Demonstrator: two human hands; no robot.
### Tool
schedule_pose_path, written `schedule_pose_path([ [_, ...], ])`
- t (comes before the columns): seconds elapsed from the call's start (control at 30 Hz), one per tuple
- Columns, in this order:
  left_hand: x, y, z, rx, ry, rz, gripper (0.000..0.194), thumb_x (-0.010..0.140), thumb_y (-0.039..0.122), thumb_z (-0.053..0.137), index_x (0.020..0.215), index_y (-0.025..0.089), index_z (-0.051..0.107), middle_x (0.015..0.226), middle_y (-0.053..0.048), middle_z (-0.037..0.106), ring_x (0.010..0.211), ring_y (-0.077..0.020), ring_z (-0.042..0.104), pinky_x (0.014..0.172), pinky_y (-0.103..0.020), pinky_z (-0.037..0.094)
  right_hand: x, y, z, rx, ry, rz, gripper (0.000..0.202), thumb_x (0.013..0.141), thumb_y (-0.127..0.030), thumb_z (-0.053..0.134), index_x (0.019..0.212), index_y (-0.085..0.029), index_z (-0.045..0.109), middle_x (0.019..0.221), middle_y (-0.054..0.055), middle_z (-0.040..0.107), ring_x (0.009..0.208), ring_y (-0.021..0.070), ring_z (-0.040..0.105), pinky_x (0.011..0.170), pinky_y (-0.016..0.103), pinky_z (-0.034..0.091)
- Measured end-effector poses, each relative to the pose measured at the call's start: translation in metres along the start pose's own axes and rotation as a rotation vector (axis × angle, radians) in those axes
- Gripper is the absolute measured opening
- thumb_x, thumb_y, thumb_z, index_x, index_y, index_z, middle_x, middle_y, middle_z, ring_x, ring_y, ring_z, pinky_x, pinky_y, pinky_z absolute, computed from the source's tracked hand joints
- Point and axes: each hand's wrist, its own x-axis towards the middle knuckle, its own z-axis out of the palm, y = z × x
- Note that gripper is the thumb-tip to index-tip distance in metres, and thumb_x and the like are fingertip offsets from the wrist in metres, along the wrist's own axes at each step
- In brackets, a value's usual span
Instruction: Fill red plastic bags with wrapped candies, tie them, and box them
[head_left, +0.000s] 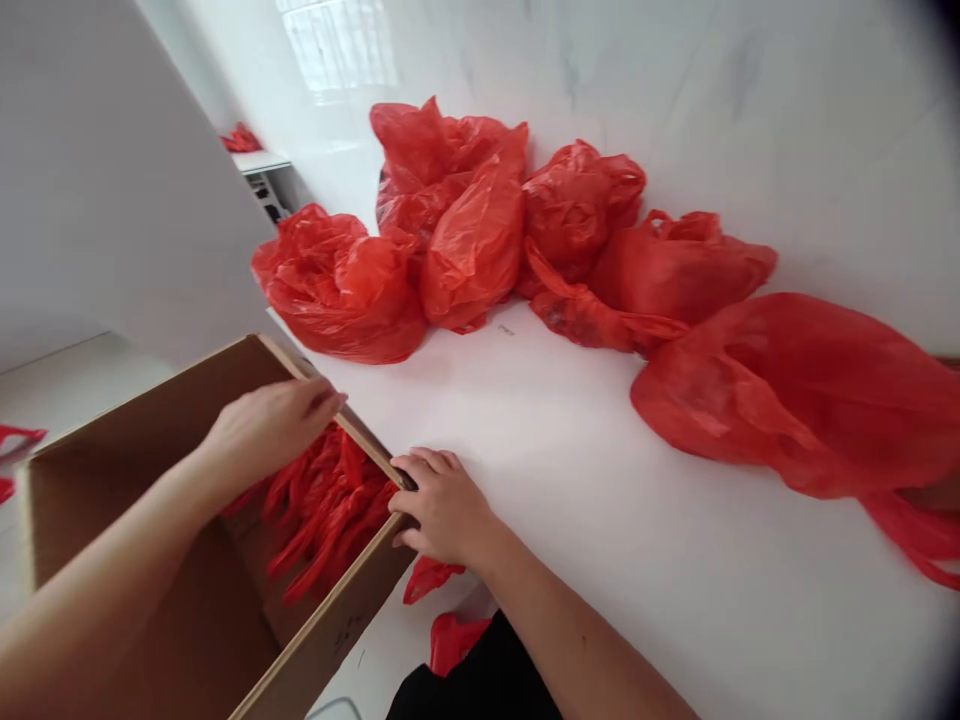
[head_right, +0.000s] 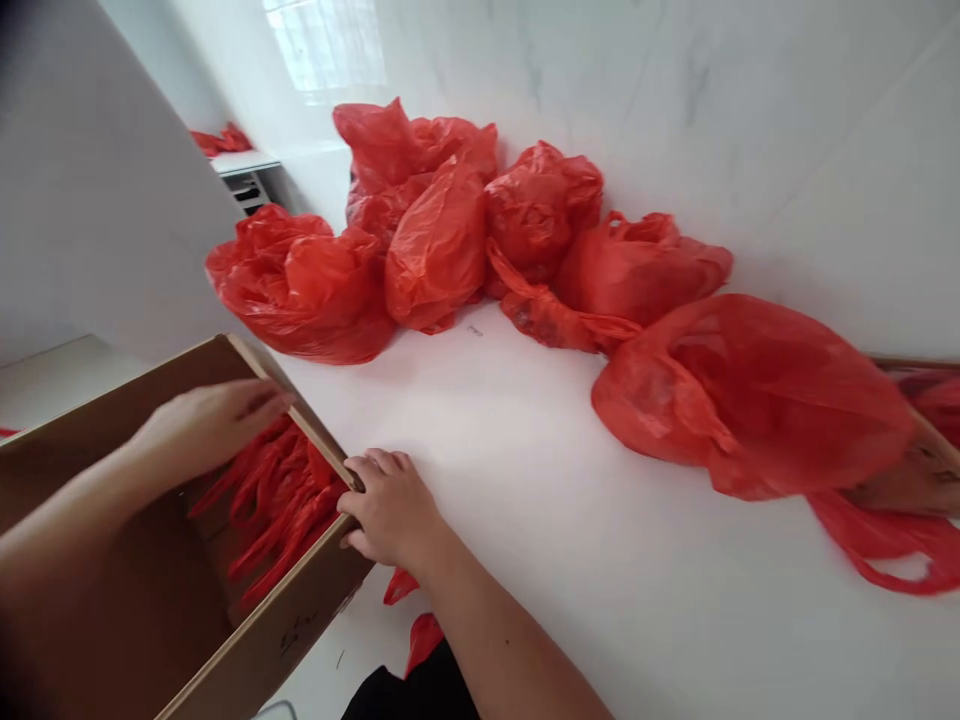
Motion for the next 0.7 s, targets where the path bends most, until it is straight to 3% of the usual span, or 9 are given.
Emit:
schedule_pose_path([
  [0.07,0.014,0.036,-0.014,-0.104,0.069,0.266,0.034,0.093,0.048,0.041,0.091,0.023,0.064,0.079,-0.001,0.067,0.073,-0.0220,0.062,0.069,-0.034,0.047,0.000,0.001,0.000,-0.029,0.005,0.000,0.029,0.074,-0.044,0.074,0.096,-0.025,0.072,0.141,0.007,0.047,0.132,0.0285,0.034,0.104,0.043,0.031],
  [0.13,0.032,0.088,-0.014,-0.226,0.098,0.613,0.030,0.092,0.045,0.045,0.103,0.024,0.064,0.105,-0.003,0.069,0.093,-0.0216,0.064,0.081,-0.032,0.048,-0.001,0.000,-0.001,-0.049,0.008,0.005,0.030,0.074,-0.045,0.074,0.096,-0.025,0.072,0.142,0.007,0.045,0.131,0.0277,0.034,0.103,0.042,0.032],
  [0.2,0.059,0.145,-0.002,-0.179,0.218,0.859,0.037,0.091,0.037,0.049,0.125,0.024,0.056,0.134,-0.006,0.057,0.119,-0.0253,0.054,0.095,-0.037,0.045,-0.002,0.000,-0.002,-0.061,0.015,0.005,0.031,0.074,-0.046,0.074,0.096,-0.025,0.072,0.142,0.007,0.044,0.131,0.0269,0.034,0.103,0.041,0.032],
  [0.3,0.108,0.220,0.021,-0.099,0.325,0.891,0.054,0.088,0.020,0.052,0.141,0.019,0.043,0.149,-0.011,0.042,0.135,-0.0287,0.038,0.106,-0.045,0.036,-0.002,0.000,-0.003,-0.065,0.016,-0.010,0.031,0.075,-0.049,0.072,0.096,-0.026,0.072,0.142,0.006,0.045,0.131,0.0265,0.034,0.103,0.040,0.033],
  [0.37,0.138,0.251,0.031,-0.093,0.341,0.887,0.058,0.086,0.014,0.053,0.143,0.019,0.041,0.154,-0.012,0.035,0.142,-0.0316,0.027,0.111,-0.051,0.027,-0.001,0.000,-0.003,-0.061,0.017,-0.014,0.032,0.075,-0.051,0.071,0.096,-0.027,0.073,0.139,0.006,0.047,0.128,0.0261,0.036,0.101,0.040,0.034],
  [0.43,0.159,0.267,0.036,-0.102,0.336,0.873,0.051,0.084,0.013,0.056,0.135,0.016,0.051,0.153,-0.016,0.036,0.142,-0.0358,0.024,0.113,-0.057,0.020,-0.001,0.001,-0.002,-0.054,0.025,-0.009,0.033,0.075,-0.052,0.071,0.097,-0.027,0.072,0.136,0.006,0.049,0.126,0.0250,0.039,0.100,0.038,0.035],
  [0.53,0.166,0.265,0.034,-0.147,0.313,0.858,0.030,0.082,0.015,0.061,0.111,0.012,0.066,0.146,-0.018,0.044,0.140,-0.0373,0.028,0.113,-0.057,0.020,-0.001,0.002,-0.002,-0.047,0.036,-0.002,0.034,0.075,-0.052,0.071,0.098,-0.027,0.072,0.135,0.005,0.050,0.128,0.0243,0.037,0.101,0.037,0.034],
  [0.63,0.145,0.237,0.018,-0.223,0.294,0.856,0.021,0.086,0.025,0.060,0.103,0.014,0.066,0.140,-0.015,0.050,0.133,-0.0295,0.041,0.110,-0.047,0.032,-0.002,0.003,-0.003,-0.054,0.030,-0.007,0.034,0.076,-0.052,0.071,0.099,-0.027,0.072,0.140,0.006,0.047,0.131,0.0261,0.035,0.102,0.040,0.033],
  [0.7,0.118,0.204,0.001,-0.326,0.267,0.814,0.026,0.090,0.034,0.054,0.103,0.014,0.064,0.134,-0.013,0.055,0.121,-0.0245,0.054,0.103,-0.040,0.042,-0.003,0.004,-0.003,-0.049,0.029,-0.013,0.033,0.075,-0.050,0.071,0.098,-0.026,0.073,0.143,0.006,0.046,0.131,0.0276,0.035,0.102,0.042,0.033],
])
